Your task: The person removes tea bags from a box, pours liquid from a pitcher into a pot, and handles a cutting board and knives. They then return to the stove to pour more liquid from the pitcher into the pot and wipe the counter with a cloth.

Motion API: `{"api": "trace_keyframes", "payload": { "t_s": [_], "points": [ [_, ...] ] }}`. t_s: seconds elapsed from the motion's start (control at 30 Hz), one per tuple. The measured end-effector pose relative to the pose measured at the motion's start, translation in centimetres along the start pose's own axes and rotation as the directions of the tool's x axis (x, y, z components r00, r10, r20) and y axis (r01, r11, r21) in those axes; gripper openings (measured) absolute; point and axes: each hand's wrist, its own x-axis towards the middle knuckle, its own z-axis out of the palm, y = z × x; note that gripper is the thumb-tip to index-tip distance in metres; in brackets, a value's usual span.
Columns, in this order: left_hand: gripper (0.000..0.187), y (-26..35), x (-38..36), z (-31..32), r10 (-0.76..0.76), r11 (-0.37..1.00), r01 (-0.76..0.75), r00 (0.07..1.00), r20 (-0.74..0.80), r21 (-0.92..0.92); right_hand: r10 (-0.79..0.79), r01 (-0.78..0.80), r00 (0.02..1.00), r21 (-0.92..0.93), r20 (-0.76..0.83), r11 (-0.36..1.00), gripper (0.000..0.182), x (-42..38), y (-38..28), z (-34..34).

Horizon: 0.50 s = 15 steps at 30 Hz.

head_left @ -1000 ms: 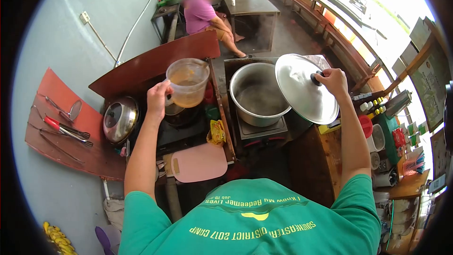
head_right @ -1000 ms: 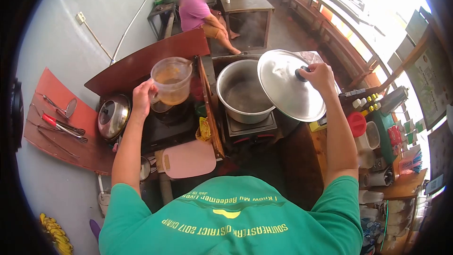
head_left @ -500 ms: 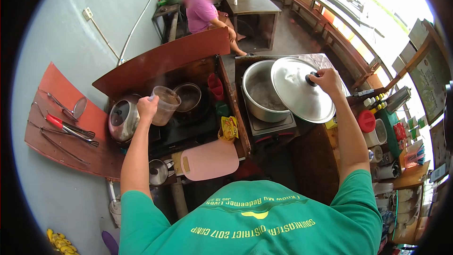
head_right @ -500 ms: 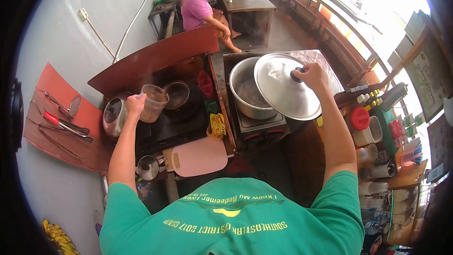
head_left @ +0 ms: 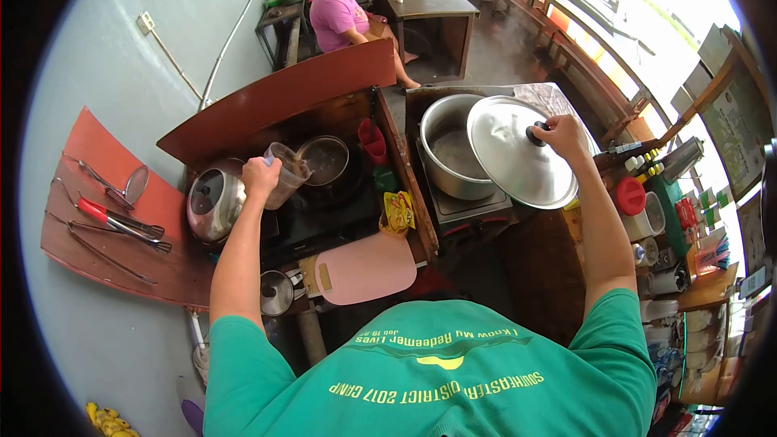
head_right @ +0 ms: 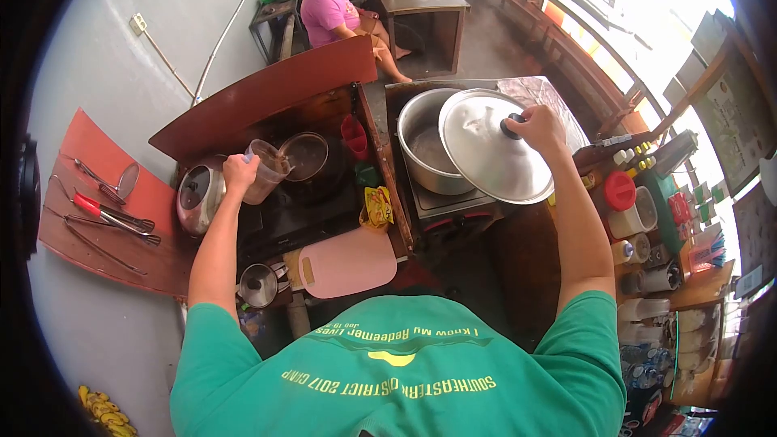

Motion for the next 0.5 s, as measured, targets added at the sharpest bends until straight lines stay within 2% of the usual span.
{"api": "trace_keyframes", "payload": {
  "t_s": [0.17, 0.5],
  "points": [
    [0.043, 0.6, 0.5, -0.1, 0.011, 1.0, -0.012, 1.0, 0.014, 0.029, -0.021, 0.022, 0.999, 0.026, -0.045, 0.999, 0.051, -0.6, 0.1, -0.2],
    [0.045, 1.6, 0.7, 0.4, 0.054, 0.994, -0.056, 0.998, 0.026, 0.091, 0.008, -0.008, 1.0, 0.005, -0.014, 1.0, 0.051, -0.6, 1.3, -0.1]
  ]
}}
